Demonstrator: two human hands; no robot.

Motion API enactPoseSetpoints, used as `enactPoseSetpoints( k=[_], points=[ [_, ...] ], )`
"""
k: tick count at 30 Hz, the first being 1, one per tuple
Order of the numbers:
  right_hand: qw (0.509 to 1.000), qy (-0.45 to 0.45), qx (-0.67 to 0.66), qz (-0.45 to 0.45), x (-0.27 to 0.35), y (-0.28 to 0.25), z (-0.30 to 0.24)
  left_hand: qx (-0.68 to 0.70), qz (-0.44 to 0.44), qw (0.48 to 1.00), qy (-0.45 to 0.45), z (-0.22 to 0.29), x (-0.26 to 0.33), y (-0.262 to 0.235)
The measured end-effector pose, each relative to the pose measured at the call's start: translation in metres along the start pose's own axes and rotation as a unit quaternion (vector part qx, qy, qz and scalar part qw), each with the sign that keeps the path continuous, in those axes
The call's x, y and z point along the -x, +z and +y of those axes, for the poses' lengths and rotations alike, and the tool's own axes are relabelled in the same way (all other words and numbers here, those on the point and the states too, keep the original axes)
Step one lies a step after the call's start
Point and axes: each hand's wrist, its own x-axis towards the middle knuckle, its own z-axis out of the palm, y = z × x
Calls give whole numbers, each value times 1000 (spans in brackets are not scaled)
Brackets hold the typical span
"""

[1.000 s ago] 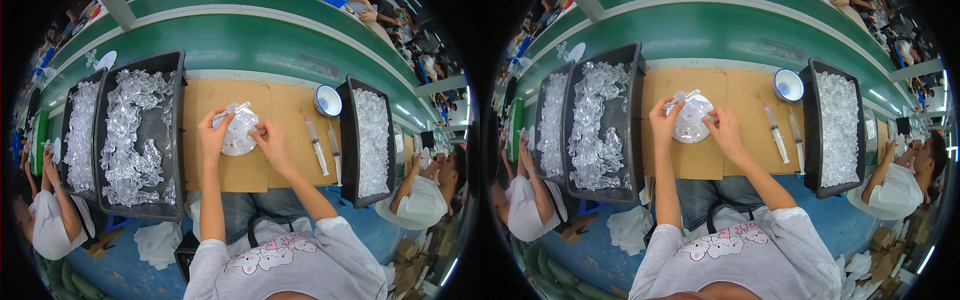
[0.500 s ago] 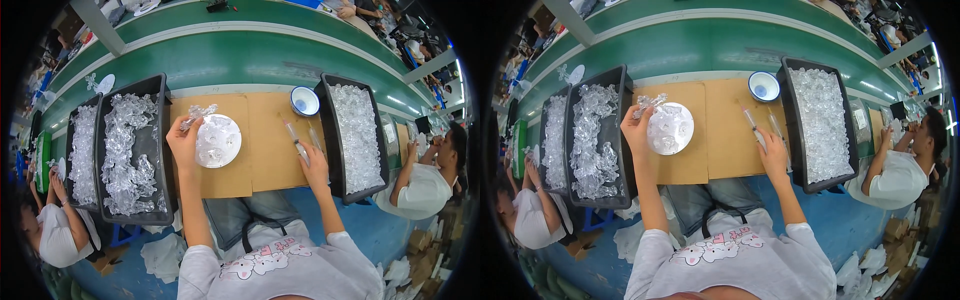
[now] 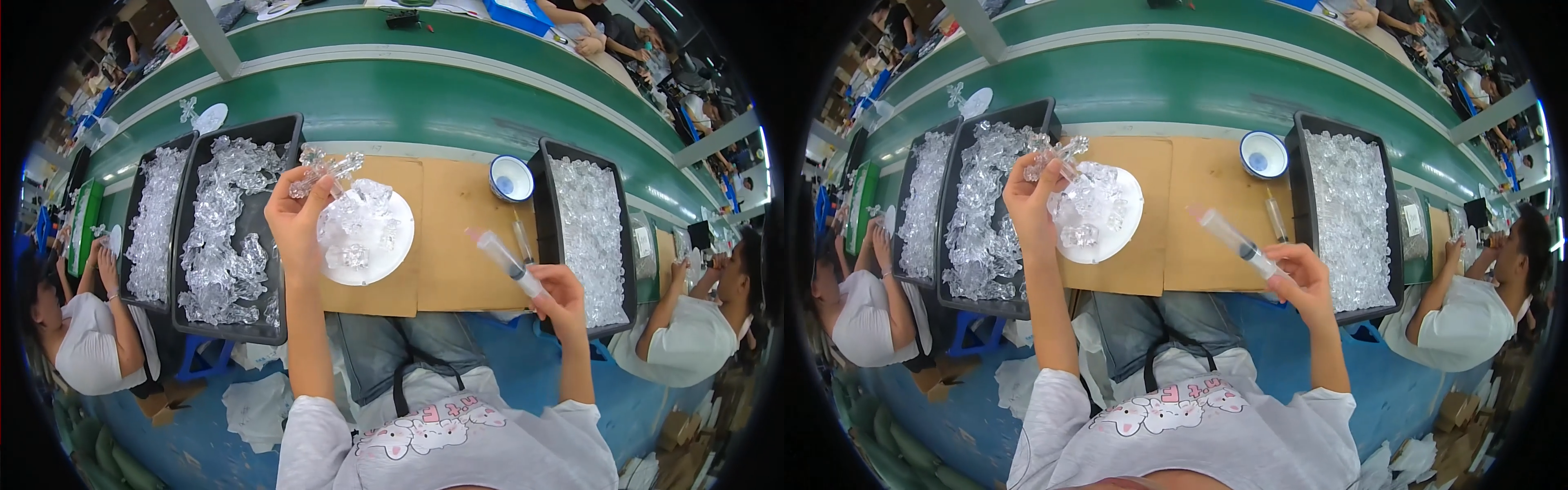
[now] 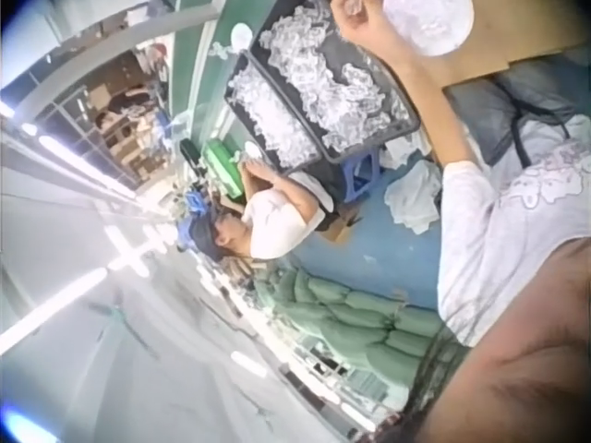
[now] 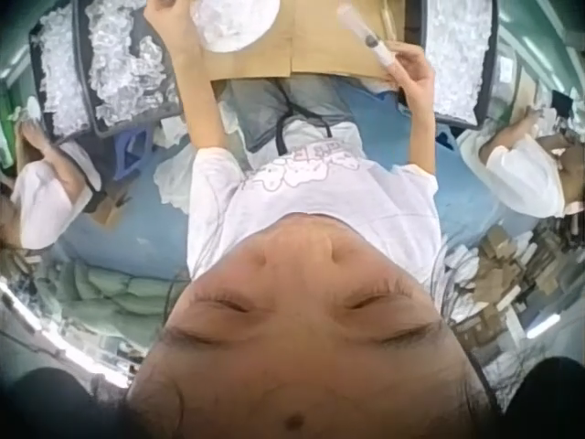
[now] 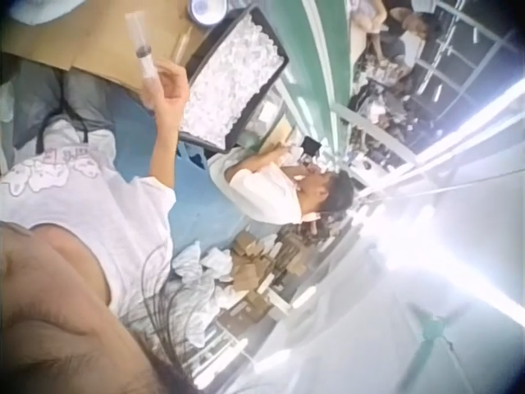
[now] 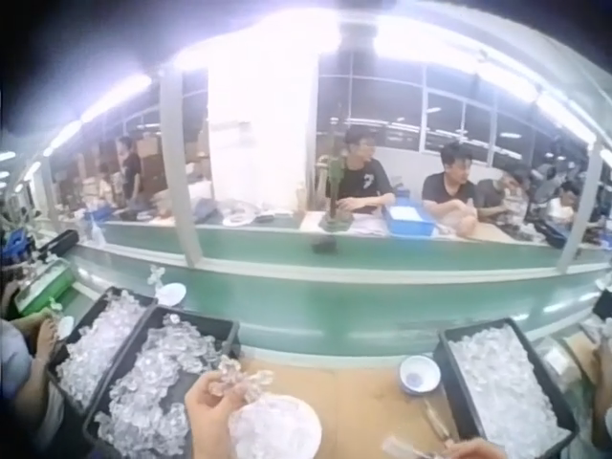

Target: Assembling clear plastic decorative lighting components by injecting glue or sealant using a syringe on an assembly line.

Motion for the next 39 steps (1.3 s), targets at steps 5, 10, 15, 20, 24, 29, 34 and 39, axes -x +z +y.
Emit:
enactPoseSetpoints(
  k=[5,10,15,20,24,29,34,39],
  points=[
    [904,-252,334,-87,-1,2,-60,-6,-22,1000,-10,26,-2,-1],
    [818,-314,460,-144,-7,12,-94,19,-47,998,-24,42,-3,-2],
    [752,-372,519,-164,-11,23,-111,26,-61,998,-6,53,1,-2],
    [722,-409,524,-194,-16,30,-130,35,-73,997,5,59,1,0],
    [711,-400,549,-181,-15,37,-135,43,-70,997,11,62,2,-2],
    [700,-412,549,-199,-12,40,-140,38,-69,997,16,64,2,-5],
    [688,-435,546,-199,-9,44,-145,84,-71,994,17,68,1,-5],
    [661,-457,555,-214,-7,48,-154,87,-71,993,21,69,1,-9]
  ],
)
